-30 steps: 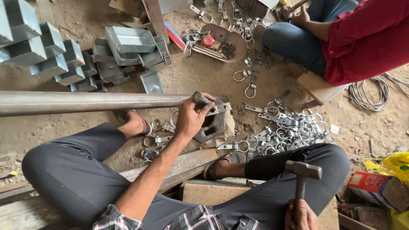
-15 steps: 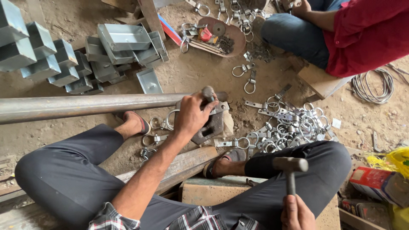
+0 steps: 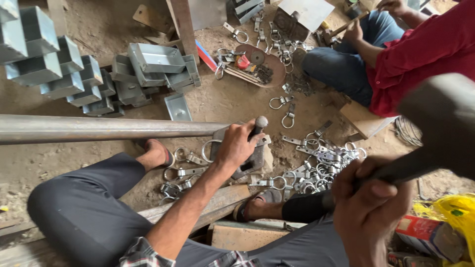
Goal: The person sits on the ground and repeatedly hammers a metal part placed on a stone anvil. They hold the part with their left hand and strike it with a hammer in their right hand. Another person in the background is also working with similar metal parts.
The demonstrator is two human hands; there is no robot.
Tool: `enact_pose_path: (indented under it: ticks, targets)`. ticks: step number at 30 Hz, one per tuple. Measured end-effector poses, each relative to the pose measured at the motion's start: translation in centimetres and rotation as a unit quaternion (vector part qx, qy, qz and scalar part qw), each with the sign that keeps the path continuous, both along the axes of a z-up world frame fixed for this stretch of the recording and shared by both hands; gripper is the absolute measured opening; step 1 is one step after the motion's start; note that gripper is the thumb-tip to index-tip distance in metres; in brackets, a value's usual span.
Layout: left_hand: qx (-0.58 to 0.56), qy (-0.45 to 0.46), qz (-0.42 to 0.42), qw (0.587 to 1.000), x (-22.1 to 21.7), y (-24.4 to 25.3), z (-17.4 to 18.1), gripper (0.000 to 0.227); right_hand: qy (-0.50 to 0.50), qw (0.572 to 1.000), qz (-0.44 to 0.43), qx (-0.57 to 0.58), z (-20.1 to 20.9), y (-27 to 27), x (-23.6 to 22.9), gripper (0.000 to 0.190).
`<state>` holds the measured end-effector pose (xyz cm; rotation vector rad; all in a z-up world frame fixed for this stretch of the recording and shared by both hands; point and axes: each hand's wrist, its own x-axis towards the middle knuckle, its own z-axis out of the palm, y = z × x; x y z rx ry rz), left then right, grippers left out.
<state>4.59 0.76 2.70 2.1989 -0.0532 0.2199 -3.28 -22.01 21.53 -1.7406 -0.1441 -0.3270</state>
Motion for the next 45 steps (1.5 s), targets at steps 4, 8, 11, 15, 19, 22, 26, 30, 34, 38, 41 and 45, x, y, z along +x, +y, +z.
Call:
enact_pose_path:
  ticks: [4, 8, 11, 15, 19, 22, 26, 30, 34, 38, 41, 45]
  targets:
    - [0.007, 0.02, -0.015, 1.0, 0.3, -0.6, 0.8, 0.021, -0.003, 0.923, 0.113, -0.367, -1.9, 4.9, 3.5, 0.025]
    - [0.011, 0.027, -0.013, 0.999, 0.5, 0.0, 1.7, 0.023, 0.298, 0.894, 0.129, -0.309, -4.7, 3.8, 3.5, 0.034]
    - [-0.03, -0.006, -0.002, 1.0, 0.2, 0.3, 0.8, 0.021, 0.272, 0.929, 0.12, -0.219, -5.7, -0.3, -0.2, 0.032]
    - [-0.098, -0.069, 0.014, 0.993, -0.8, 1.5, 0.6, 0.017, 0.342, 0.931, 0.059, -0.115, -7.7, -5.0, -6.3, 0.037]
    - [-0.172, -0.04, 0.053, 0.983, -3.6, 2.3, 1.9, 0.014, 0.445, 0.895, -0.034, -0.018, -12.1, -9.6, -12.2, 0.044]
    - [-0.153, -0.065, 0.053, 0.985, -5.2, 2.3, 3.1, 0.017, 0.448, 0.891, -0.066, 0.04, -15.3, -11.8, -13.8, 0.046]
    - [-0.138, -0.052, 0.043, 0.988, -6.1, 1.2, 3.3, 0.02, 0.495, 0.862, -0.099, 0.058, -15.5, -12.3, -13.6, 0.048]
    - [-0.146, -0.13, 0.009, 0.981, -5.8, 0.6, 2.4, 0.018, 0.533, 0.841, -0.086, 0.027, -13.2, -10.6, -12.2, 0.049]
    - [-0.155, -0.006, 0.044, 0.987, -5.9, 0.8, 1.2, 0.02, 0.544, 0.836, -0.066, 0.017, -12.0, -9.6, -11.7, 0.048]
    - [-0.155, -0.052, 0.026, 0.986, -5.7, 0.8, 1.0, 0.02, 0.55, 0.832, -0.075, 0.009, -11.7, -9.6, -11.4, 0.049]
    - [-0.13, -0.074, 0.023, 0.989, -5.8, 0.7, 1.0, 0.019, 0.563, 0.823, -0.082, 0.009, -11.4, -9.5, -11.2, 0.049]
    - [-0.114, -0.111, 0.012, 0.987, -5.6, 0.5, 1.1, 0.02, 0.558, 0.826, -0.076, 0.001, -11.1, -9.2, -11.1, 0.048]
